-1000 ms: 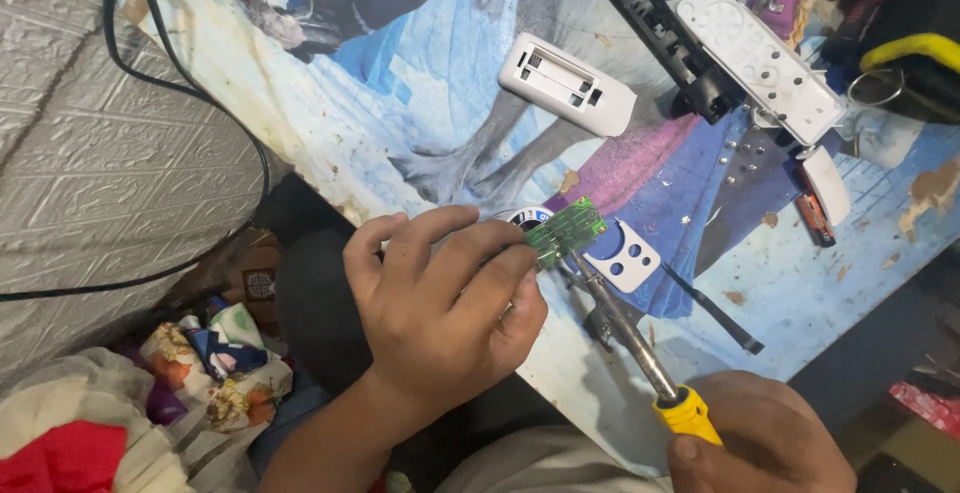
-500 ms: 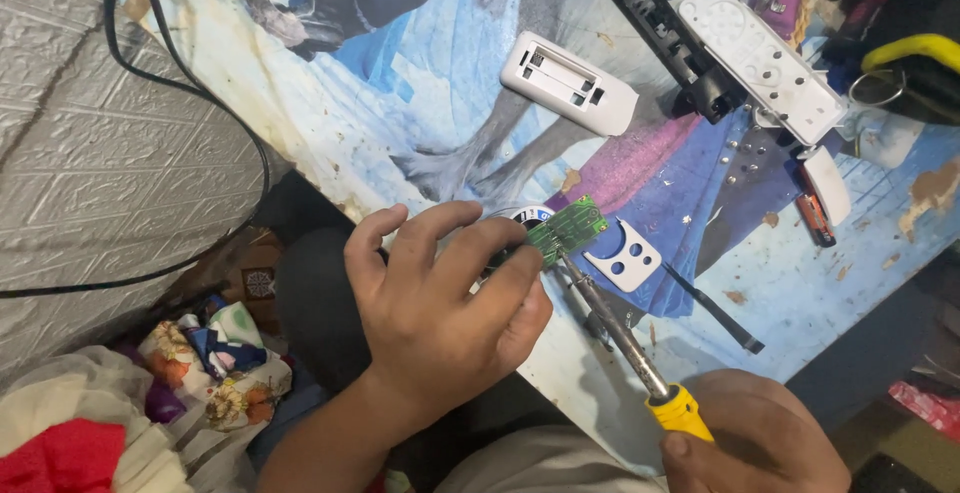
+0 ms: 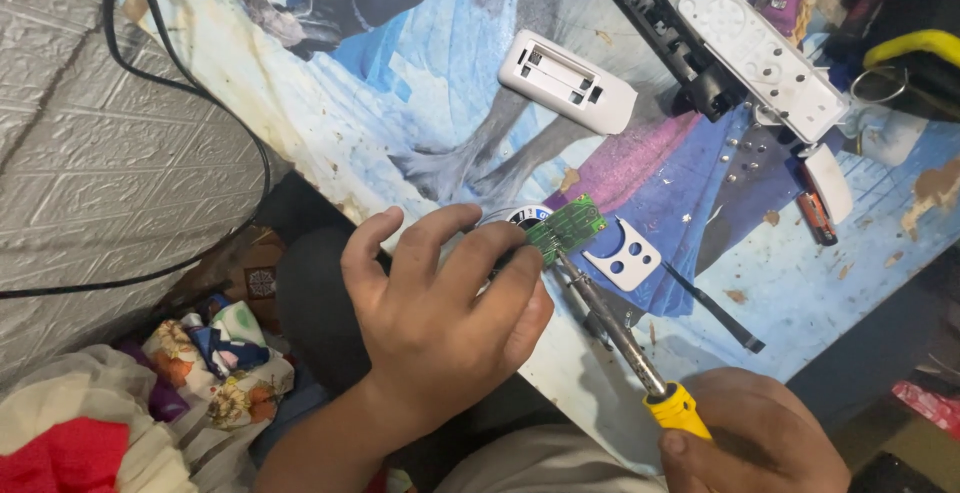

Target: Soldering components onto a printed circuit board and using tweezers to adjust its position on a workbench.

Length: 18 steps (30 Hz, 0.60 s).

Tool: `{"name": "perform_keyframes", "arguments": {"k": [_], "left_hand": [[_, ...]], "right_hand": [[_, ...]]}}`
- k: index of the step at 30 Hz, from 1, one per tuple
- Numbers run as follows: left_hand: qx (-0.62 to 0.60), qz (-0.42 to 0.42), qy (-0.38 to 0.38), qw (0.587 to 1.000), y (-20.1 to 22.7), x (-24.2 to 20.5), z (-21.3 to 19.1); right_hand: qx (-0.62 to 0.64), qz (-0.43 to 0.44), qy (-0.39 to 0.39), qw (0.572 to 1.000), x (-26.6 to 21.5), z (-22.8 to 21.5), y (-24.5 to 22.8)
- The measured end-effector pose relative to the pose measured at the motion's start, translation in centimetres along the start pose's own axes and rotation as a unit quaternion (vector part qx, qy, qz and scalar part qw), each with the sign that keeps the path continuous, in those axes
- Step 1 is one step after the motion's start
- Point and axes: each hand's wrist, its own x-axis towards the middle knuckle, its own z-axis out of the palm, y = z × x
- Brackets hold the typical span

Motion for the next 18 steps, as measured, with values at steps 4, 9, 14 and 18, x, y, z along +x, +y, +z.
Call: {"name": "perform_keyframes", "arguments": {"k": [4, 9, 14, 18], "left_hand": [[0.001, -0.003, -0.002, 1.000, 0.0, -0.1, 0.1], [-0.019, -0.015, 0.000, 1.000, -0.1, -0.2, 0.3], [-0.034, -0.016, 0.001, 0.999, -0.2, -0.2, 0.3], [-0.031, -0.013, 0.001, 0.999, -0.3, -0.3, 0.3]], "right_hand": [[-0.008, 0.006, 0.005, 1.000, 0.1, 0.1, -0.3], [0.024, 0.011, -0.004, 1.000, 0.1, -0.3, -0.7], [-0.009, 0.017, 0.000, 1.000, 0.2, -0.2, -0.7], [0.001, 0.001, 0.019, 1.000, 0.0, 0.3, -0.1]]}}
